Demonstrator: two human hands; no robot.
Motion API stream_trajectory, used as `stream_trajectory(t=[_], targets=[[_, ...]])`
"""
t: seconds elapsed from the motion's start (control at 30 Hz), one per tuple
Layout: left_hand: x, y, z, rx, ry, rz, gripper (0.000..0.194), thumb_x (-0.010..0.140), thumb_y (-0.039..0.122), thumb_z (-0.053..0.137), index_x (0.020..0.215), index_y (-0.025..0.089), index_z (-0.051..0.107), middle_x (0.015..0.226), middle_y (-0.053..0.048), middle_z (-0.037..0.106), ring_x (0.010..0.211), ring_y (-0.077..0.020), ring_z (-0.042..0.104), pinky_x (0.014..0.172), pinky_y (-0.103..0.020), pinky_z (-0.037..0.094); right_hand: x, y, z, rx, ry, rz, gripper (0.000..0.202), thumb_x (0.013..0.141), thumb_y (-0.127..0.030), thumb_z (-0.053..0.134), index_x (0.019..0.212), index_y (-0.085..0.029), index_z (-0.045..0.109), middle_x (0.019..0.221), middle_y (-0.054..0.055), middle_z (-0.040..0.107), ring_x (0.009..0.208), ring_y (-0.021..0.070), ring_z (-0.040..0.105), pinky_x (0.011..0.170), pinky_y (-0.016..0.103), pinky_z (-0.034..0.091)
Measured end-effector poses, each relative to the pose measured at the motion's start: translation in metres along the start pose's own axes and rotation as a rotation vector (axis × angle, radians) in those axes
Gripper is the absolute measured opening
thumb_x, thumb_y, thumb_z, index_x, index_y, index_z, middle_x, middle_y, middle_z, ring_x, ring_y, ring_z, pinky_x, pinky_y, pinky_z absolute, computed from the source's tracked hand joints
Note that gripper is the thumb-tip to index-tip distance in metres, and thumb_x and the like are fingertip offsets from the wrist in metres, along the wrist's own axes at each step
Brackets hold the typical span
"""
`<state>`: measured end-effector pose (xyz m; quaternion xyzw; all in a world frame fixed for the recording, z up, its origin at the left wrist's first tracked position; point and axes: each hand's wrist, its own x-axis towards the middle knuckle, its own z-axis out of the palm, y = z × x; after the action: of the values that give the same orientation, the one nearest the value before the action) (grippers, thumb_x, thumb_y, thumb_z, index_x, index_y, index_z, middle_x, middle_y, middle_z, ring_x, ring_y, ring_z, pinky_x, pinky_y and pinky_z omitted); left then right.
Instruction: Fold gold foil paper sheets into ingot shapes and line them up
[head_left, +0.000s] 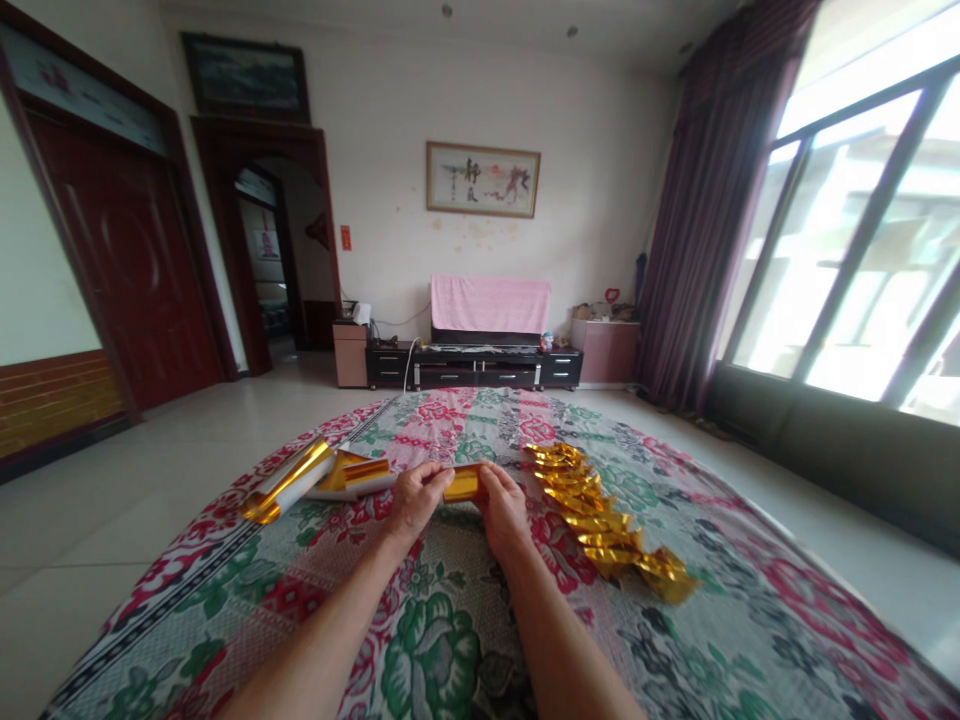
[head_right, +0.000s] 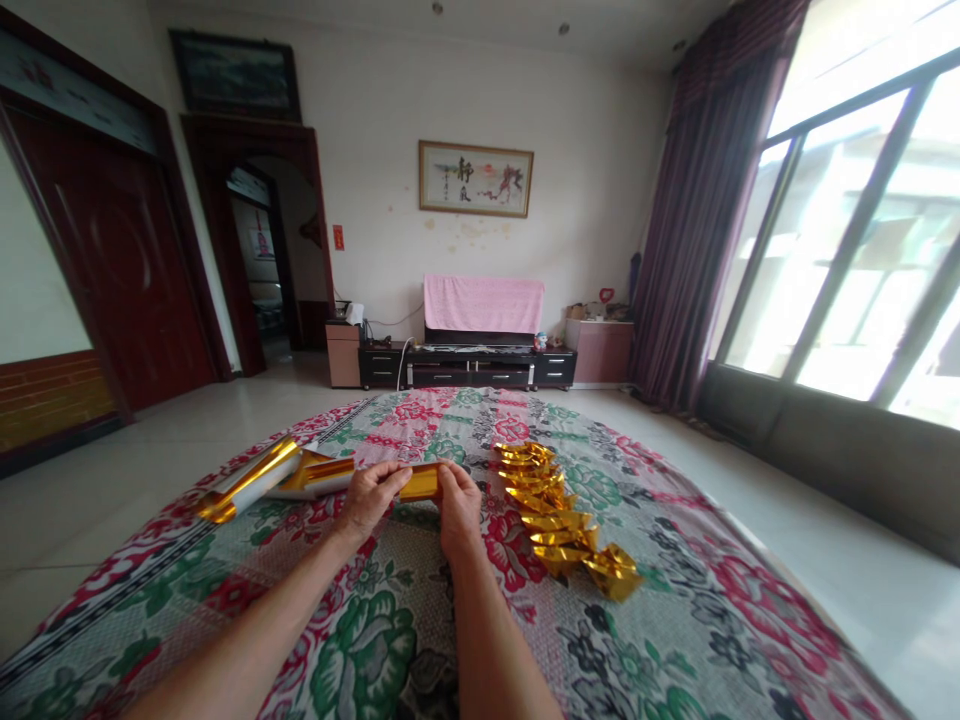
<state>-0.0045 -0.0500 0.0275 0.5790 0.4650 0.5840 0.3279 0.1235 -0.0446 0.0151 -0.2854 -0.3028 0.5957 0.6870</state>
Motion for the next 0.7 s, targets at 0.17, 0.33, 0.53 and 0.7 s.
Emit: stream_trajectory(t=[0.17, 0.33, 0.53, 0.7], targets=[[0.0003, 0.0017, -0.0002, 0.064, 0.019, 0.005, 0.028, 0.068, 0.039, 0.059, 0.071, 0.012, 0.066, 0.052, 0.003, 0.056, 0.050, -0.0104, 0.047, 0.050, -0.020, 0.037, -0.0007, -0.0008, 0.0003, -0.011, 0.006, -0.002, 0.031, 0.055, -0.034, 0.074, 0.081, -0.018, 0.068, 0.065, -0.002, 0.063, 0.055, 0.0094, 0.054, 0.051, 0.020, 0.042], [0.0008, -0.0003, 0.0001, 0.112, 0.031, 0.042, 0.029, 0.069, 0.041, 0.058, 0.071, 0.013, 0.066, 0.056, 0.001, 0.061, 0.054, -0.0124, 0.052, 0.053, -0.021, 0.040, -0.0006, -0.0011, 0.0005, -0.025, 0.010, -0.019, 0.031, 0.056, -0.035, 0.073, 0.081, -0.017, 0.068, 0.065, -0.002, 0.062, 0.055, 0.0091, 0.053, 0.051, 0.019, 0.042], [-0.0007, 0.0029, 0.0009, 0.117, 0.030, 0.033, 0.031, 0.069, 0.042, 0.057, 0.072, 0.013, 0.067, 0.057, 0.000, 0.062, 0.055, -0.0135, 0.054, 0.053, -0.021, 0.040, 0.0000, -0.0007, 0.0003, -0.038, 0.013, -0.028, 0.032, 0.057, -0.035, 0.072, 0.084, -0.017, 0.066, 0.068, -0.002, 0.064, 0.056, 0.0097, 0.054, 0.052, 0.020, 0.043], [-0.0007, 0.0010, 0.0016, 0.115, 0.045, 0.028, 0.031, 0.069, 0.042, 0.057, 0.074, 0.013, 0.068, 0.057, 0.000, 0.062, 0.056, -0.0139, 0.055, 0.054, -0.021, 0.041, 0.0006, -0.0008, -0.0005, -0.036, 0.020, -0.027, 0.032, 0.057, -0.033, 0.072, 0.084, -0.018, 0.065, 0.070, -0.002, 0.064, 0.057, 0.0100, 0.055, 0.050, 0.019, 0.042]])
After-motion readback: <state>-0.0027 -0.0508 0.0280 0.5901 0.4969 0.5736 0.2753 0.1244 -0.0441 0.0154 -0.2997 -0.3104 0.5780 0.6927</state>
